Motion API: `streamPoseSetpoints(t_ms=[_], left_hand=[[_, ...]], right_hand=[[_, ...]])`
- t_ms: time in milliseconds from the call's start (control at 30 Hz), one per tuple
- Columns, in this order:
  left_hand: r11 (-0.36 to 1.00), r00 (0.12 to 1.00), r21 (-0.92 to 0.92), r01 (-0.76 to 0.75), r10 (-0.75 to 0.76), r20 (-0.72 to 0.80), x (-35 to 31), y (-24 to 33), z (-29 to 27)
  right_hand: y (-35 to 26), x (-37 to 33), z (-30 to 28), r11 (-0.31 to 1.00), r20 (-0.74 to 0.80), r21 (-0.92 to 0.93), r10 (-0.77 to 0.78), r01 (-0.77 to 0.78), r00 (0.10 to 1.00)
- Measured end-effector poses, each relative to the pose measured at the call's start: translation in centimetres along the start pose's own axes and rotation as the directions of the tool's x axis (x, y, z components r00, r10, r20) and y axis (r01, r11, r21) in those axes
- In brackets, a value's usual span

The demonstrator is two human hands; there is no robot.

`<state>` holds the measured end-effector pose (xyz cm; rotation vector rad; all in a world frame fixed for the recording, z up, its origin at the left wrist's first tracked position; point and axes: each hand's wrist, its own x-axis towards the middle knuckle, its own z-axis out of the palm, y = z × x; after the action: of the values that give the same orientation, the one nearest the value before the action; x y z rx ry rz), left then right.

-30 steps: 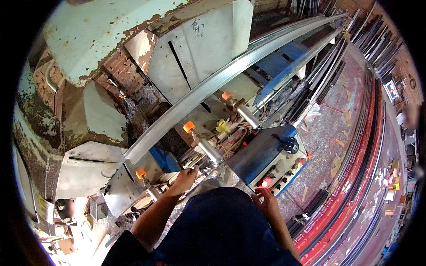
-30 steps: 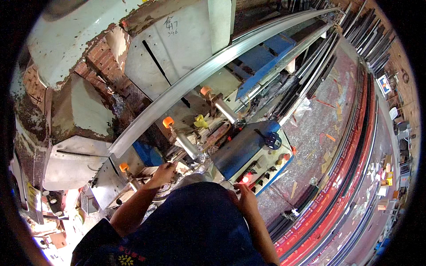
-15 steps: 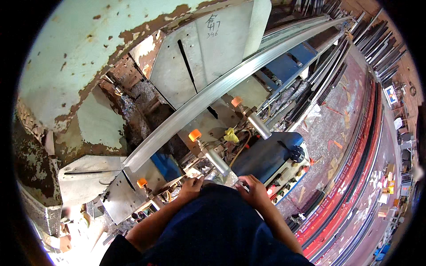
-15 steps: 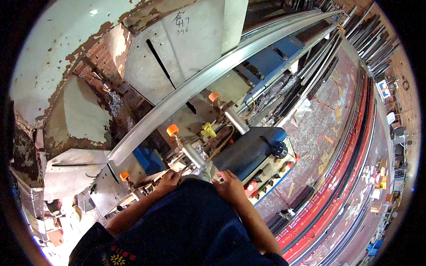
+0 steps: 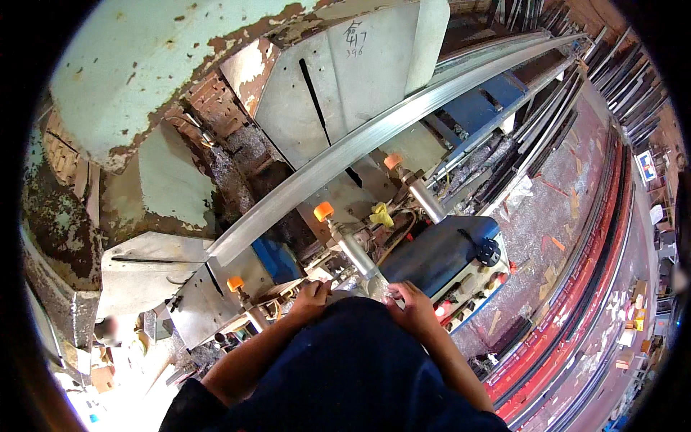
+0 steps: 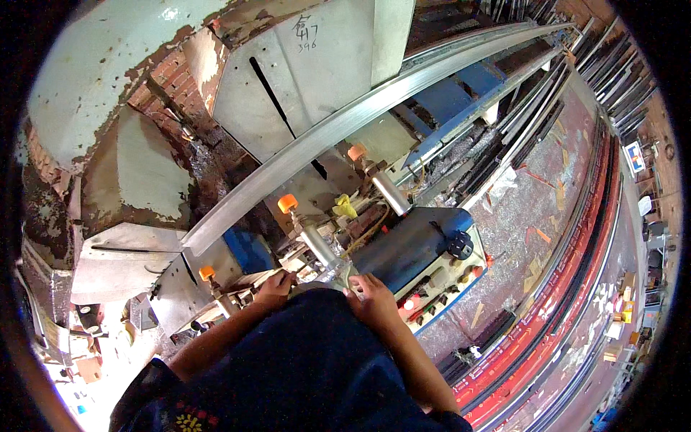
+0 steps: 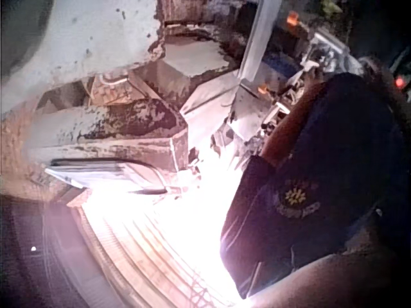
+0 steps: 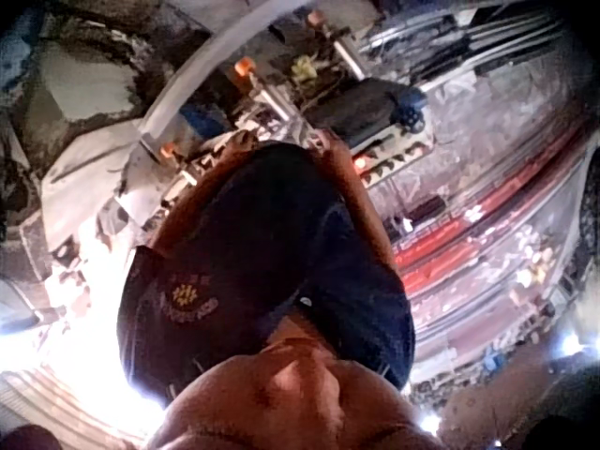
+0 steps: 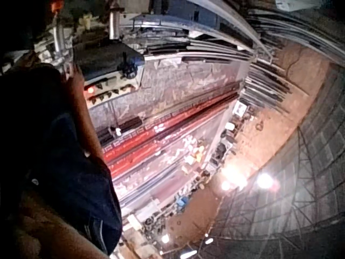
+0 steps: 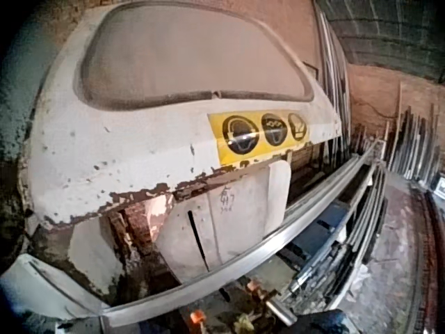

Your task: The person operates a metal cutting machine in a workshop. They adjust the machine's clamps and controls, then cut a metal bar. The person removes the cut piece and repeats the process with another metal bar.

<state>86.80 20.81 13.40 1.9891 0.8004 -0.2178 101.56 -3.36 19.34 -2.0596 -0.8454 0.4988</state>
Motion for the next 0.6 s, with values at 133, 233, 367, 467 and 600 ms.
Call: streamPoseSetpoints(t_ms=[133, 233, 367, 467, 600], left_hand=[[0.983, 0.983, -0.087, 0.163, -0.155, 0.097, 0.2, -1.5, 0.9], [0.963, 0.984, -0.228, 0.145, -0.115, 0.138, 0.4, -2.3, 1.7], [0.967, 0.990, -0.218, 0.136, -0.122, 0.077, 0.8, -2.8, 2.3], [0.990, 0.993, -0.090, 0.111, -0.106, 0.059, 1.3, -2.3, 1.6], [0.987, 0.995, -0.145, 0.074, -0.064, 0.076, 1.8, -4.1, 2.3]], right_hand=[[0.5, -1.2, -0.7, 0.998, -0.009, -0.055, -0.026, 0.026, 1.000], [1.4, -2.2, -1.2, 0.999, 0.006, -0.034, 0.000, 0.001, 1.000], [1.2, -2.7, -2.1, 0.998, -0.032, -0.057, -0.036, 0.034, 0.999], [1.3, -2.7, -2.2, 1.000, -0.005, -0.004, -0.009, 0.009, 1.000], [2.0, -2.8, -1.7, 0.999, 0.005, -0.038, -0.037, 0.037, 0.999]])
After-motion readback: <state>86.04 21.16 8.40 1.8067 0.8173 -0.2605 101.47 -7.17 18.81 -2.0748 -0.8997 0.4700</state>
